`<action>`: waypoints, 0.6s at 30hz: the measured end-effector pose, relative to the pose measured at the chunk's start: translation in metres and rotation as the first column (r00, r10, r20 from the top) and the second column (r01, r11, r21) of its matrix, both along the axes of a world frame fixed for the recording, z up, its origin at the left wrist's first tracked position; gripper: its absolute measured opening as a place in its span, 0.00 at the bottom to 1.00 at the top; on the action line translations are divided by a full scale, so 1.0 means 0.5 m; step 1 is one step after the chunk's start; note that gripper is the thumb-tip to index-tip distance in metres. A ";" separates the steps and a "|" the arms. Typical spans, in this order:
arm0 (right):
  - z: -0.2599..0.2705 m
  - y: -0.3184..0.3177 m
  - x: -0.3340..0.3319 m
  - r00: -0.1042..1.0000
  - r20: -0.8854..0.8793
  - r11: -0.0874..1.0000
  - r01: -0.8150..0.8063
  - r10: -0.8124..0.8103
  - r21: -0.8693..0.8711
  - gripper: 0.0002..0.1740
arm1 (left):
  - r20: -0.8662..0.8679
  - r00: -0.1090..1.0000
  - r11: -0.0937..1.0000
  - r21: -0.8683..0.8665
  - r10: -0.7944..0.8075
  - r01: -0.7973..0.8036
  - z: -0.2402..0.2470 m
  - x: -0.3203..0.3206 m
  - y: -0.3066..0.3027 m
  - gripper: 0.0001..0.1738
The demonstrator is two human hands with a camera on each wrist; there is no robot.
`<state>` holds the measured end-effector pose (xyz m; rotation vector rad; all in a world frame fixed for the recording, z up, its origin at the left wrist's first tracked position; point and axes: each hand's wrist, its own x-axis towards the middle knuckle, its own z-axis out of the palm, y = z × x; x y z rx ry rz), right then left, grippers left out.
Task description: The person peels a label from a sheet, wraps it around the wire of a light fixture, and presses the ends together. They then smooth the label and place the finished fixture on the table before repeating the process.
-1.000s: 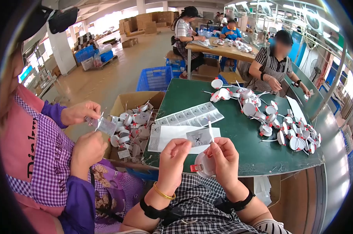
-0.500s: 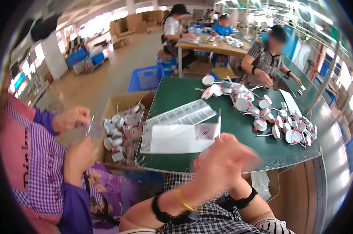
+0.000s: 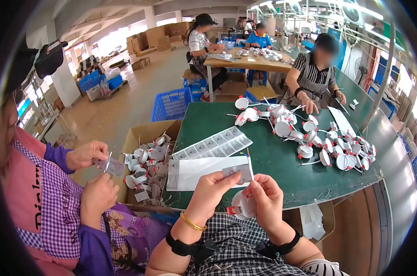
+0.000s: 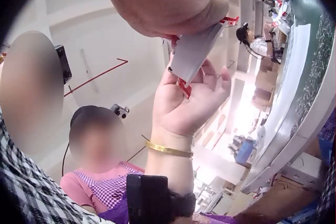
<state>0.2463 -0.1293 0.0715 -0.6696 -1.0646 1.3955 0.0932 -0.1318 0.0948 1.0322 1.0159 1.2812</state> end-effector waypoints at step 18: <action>-0.016 0.006 0.019 0.999 0.042 1.000 0.010 -0.011 0.016 0.08 | -0.157 0.961 0.973 0.018 -0.226 0.232 0.033 -0.015 0.055 0.13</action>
